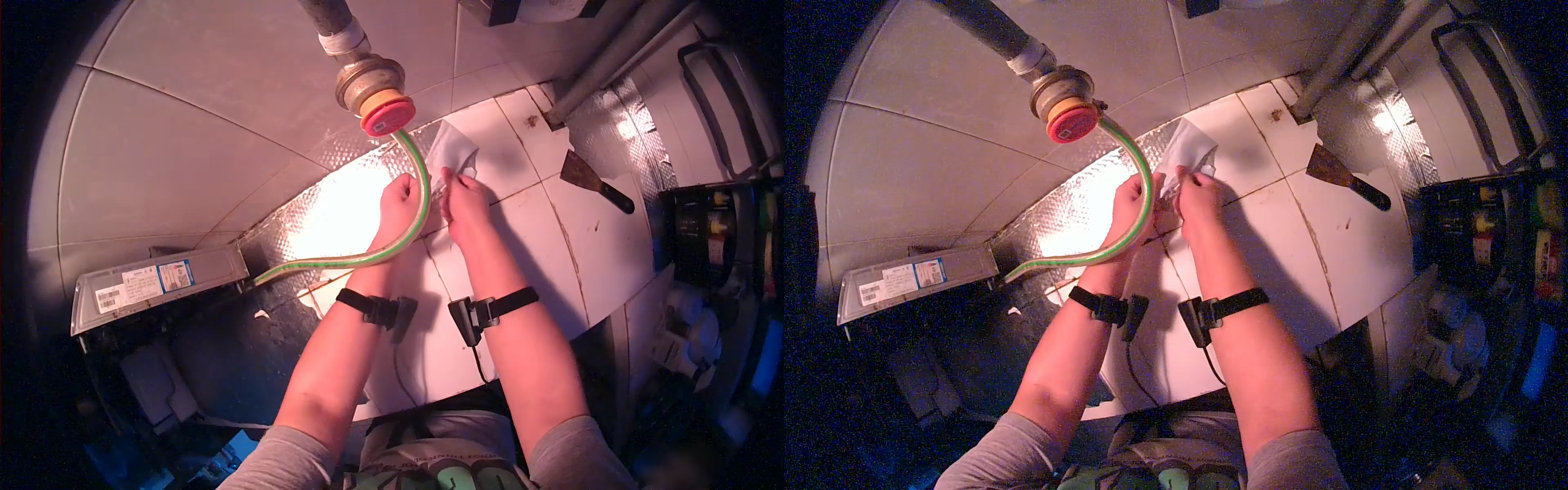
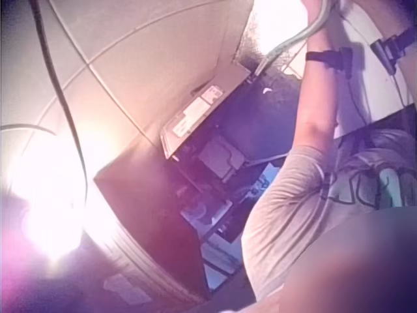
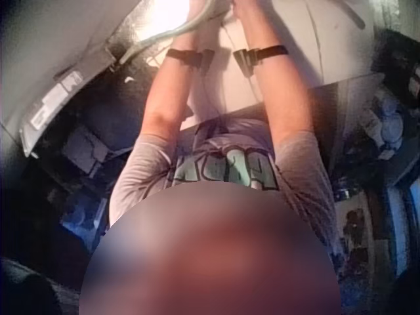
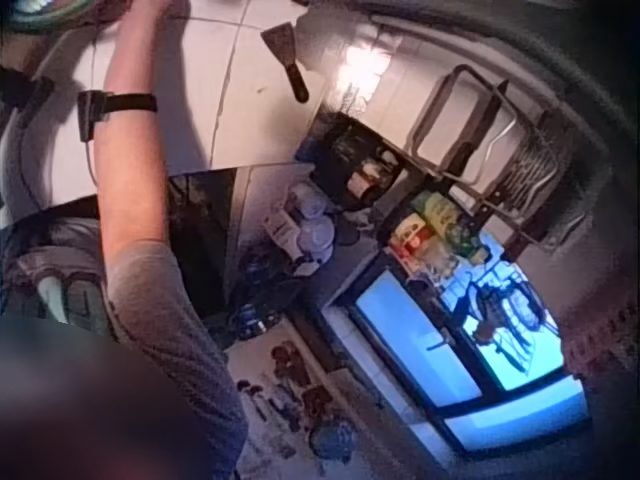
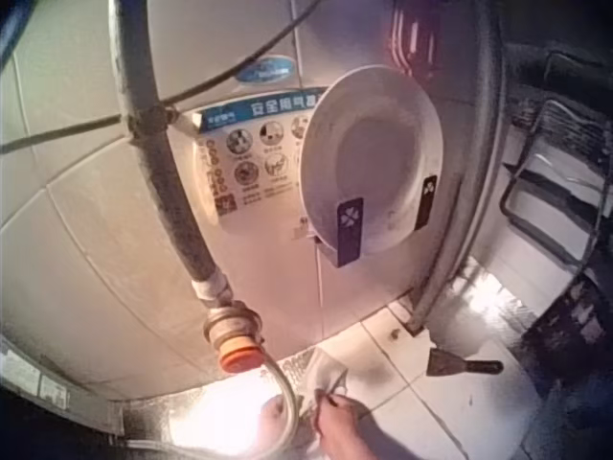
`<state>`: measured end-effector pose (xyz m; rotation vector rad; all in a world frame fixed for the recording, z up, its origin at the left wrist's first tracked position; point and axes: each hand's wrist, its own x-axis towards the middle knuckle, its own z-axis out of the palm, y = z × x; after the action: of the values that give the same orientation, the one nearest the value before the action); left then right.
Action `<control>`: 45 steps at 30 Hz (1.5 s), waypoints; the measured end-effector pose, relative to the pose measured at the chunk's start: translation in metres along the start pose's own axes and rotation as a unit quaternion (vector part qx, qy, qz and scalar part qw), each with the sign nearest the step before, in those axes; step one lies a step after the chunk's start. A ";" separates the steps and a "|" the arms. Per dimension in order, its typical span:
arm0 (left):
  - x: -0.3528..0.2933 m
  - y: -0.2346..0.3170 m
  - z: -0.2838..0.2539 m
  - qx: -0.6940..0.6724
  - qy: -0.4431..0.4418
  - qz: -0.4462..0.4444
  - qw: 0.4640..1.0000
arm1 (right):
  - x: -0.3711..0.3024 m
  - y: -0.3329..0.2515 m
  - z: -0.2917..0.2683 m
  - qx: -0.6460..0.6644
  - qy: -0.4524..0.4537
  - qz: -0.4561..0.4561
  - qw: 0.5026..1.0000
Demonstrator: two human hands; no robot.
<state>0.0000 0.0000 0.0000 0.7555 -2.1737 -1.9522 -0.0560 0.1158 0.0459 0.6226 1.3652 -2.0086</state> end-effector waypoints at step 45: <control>-0.040 0.022 -0.016 -0.098 0.002 -0.037 0.994 | -0.027 0.026 0.011 -0.013 0.042 -0.031 0.999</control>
<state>0.0347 0.0044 0.0330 0.8169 -1.9389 -2.1586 -0.0194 0.1045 0.0517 0.6671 1.4735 -2.0308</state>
